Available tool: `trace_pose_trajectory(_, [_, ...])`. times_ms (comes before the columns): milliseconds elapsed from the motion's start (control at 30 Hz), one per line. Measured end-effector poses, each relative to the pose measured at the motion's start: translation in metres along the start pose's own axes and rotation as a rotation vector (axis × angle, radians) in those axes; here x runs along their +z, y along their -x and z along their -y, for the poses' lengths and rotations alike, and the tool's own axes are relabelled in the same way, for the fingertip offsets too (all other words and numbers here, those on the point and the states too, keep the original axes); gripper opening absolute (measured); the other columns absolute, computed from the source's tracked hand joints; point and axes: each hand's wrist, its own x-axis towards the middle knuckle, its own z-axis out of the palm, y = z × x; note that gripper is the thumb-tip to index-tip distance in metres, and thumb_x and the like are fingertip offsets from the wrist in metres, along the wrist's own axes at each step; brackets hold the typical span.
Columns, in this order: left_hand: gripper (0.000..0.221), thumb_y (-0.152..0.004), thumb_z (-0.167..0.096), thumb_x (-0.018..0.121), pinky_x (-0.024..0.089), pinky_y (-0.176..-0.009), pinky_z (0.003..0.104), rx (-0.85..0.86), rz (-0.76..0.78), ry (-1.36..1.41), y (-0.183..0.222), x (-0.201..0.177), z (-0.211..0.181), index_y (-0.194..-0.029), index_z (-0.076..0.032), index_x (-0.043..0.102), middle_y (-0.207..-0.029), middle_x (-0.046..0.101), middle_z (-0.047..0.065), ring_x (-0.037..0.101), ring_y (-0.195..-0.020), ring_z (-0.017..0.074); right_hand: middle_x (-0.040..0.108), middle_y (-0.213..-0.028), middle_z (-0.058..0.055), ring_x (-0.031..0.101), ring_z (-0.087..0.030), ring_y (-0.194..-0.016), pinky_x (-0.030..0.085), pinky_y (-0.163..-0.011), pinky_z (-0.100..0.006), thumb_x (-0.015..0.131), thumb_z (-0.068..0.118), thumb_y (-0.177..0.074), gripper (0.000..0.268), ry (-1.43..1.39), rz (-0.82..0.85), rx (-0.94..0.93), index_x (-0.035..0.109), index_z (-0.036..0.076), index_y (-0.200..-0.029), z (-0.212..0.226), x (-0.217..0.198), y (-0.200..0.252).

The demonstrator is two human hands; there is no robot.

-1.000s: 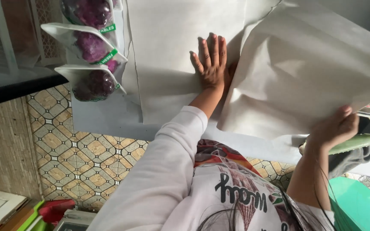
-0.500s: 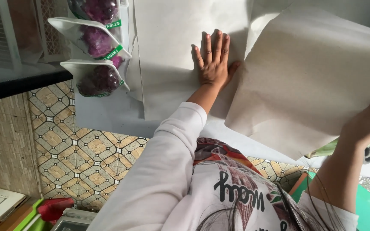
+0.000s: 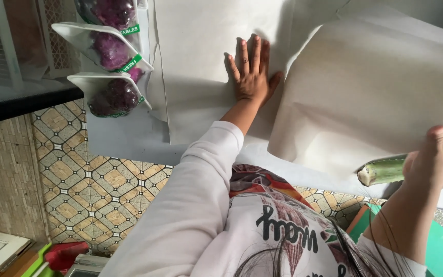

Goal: Folding and tearing large sheets of white paper into smaller pieces on a work surface.

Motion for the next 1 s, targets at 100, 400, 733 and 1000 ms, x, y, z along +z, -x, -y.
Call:
trace_pose_trajectory(100, [0.093, -0.087, -0.065, 0.09, 0.021, -0.124, 0.065, -0.044, -0.235, -0.011, 0.004, 0.01, -0.011, -0.157, -0.022, 0.047, -0.165, 0.035, 0.003, 0.033, -0.154, 0.034, 0.066, -0.126, -0.003, 0.065, -0.011, -0.115, 0.057, -0.112, -0.031, 0.074, 0.028, -0.102, 0.039, -0.259, -0.22, 0.381, 0.059, 0.011, -0.134, -0.06, -0.027, 0.042])
trace_pose_trajectory(400, [0.085, -0.105, -0.069, 0.045, -0.003, -0.126, 0.067, -0.064, 0.167, 0.04, 0.031, 0.002, -0.024, -0.169, -0.018, 0.021, -0.173, 0.005, -0.001, -0.003, -0.159, 0.0345, 0.026, -0.071, 0.0, 0.025, -0.013, -0.073, 0.022, -0.061, -0.04, 0.066, 0.01, -0.125, 0.061, 0.739, -0.676, 0.181, 0.027, 0.009, -0.078, -0.142, -0.061, 0.049])
trace_pose_trajectory(733, [0.082, -0.106, -0.068, 0.039, 0.002, -0.124, 0.07, -0.014, 0.099, -0.038, 0.039, -0.005, -0.019, -0.168, -0.017, 0.026, -0.173, 0.013, 0.003, 0.005, -0.159, 0.0377, 0.049, -0.08, -0.006, 0.04, -0.017, -0.078, 0.039, -0.063, -0.04, 0.059, 0.023, -0.137, 0.055, 0.939, -0.477, 0.126, 0.051, 0.001, -0.088, -0.155, -0.106, 0.041])
trace_pose_trajectory(1000, [0.059, -0.113, -0.038, 0.035, 0.013, -0.123, 0.073, 0.4, 0.237, 0.13, 0.089, 0.036, -0.013, -0.168, -0.029, 0.016, -0.174, 0.004, -0.006, 0.004, -0.161, 0.0362, 0.078, -0.112, -0.034, 0.077, -0.039, -0.101, 0.058, -0.082, -0.043, 0.059, 0.008, -0.125, 0.034, 0.921, -0.363, -0.165, 0.074, -0.022, -0.119, -0.116, -0.079, 0.018])
